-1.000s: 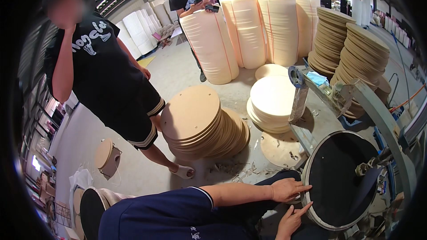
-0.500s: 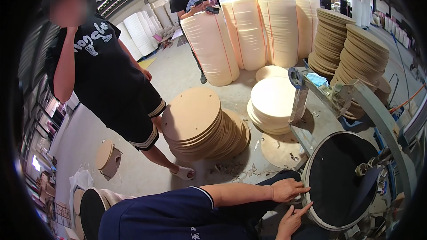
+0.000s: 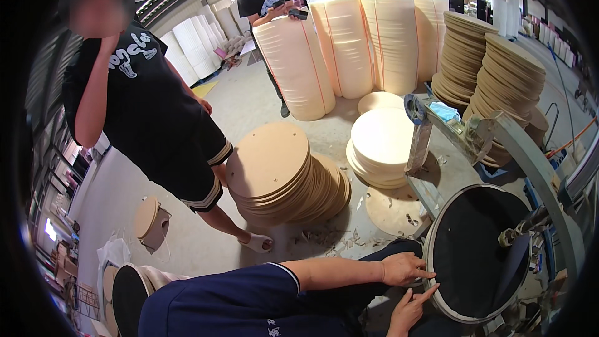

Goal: The person is using a pneumatic stapler to attach a circular black fabric cover to a wooden seat base mounted on a rotating assembly jig.

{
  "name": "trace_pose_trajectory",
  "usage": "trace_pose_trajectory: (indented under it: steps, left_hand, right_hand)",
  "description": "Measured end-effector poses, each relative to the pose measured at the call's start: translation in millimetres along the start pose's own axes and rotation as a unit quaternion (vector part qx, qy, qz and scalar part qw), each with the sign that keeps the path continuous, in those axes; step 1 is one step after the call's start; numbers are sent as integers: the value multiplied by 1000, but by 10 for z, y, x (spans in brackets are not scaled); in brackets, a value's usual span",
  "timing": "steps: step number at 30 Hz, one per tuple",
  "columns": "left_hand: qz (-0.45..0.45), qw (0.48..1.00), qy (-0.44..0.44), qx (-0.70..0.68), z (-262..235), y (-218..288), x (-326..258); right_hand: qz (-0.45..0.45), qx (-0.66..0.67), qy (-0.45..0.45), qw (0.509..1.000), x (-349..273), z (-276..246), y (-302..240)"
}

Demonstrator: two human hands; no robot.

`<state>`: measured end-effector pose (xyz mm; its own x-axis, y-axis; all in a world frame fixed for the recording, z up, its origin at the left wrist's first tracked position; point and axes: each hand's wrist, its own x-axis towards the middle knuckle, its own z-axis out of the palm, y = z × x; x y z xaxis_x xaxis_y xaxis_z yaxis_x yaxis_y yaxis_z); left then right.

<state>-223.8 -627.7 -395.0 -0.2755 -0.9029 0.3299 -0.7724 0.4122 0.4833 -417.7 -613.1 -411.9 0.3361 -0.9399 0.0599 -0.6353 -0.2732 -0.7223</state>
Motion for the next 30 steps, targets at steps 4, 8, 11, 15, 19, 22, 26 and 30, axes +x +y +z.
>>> trace_pose_trajectory:
  steps: [4, 8, 11, 15, 19, 22, 26, 30]
  left_hand:
    - [14, 1000, -6, 4, -19, 22, 18]
    - [15, 1000, -13, 12, -25, 40, 29]
    - [10, 999, -27, 21, -46, 52, 33]
    - [7, 999, -25, 23, -22, 46, 30]
    - [2, 999, -32, 27, -24, 39, 25]
    - [2, 999, -30, 22, -13, 25, 19]
    - [1, 999, -34, 19, -19, 37, 25]
    - [0, 999, -27, 20, -13, 40, 21]
  right_hand:
    - [-3, 9, 5, 1000, 4, -6, 8]
    - [-3, 9, 6, 1000, 5, -15, 4]
    - [4, 8, 5, 1000, -1, -42, -44]
    - [0, 2, 6, 1000, 2, -34, -24]
    - [0, 6, 8, 1000, -3, -30, -37]
    - [9, 0, 3, 1000, 1, -31, -47]
    - [4, 2, 7, 1000, -3, -29, -37]
    - [4, -1, 6, 1000, 0, -28, -35]
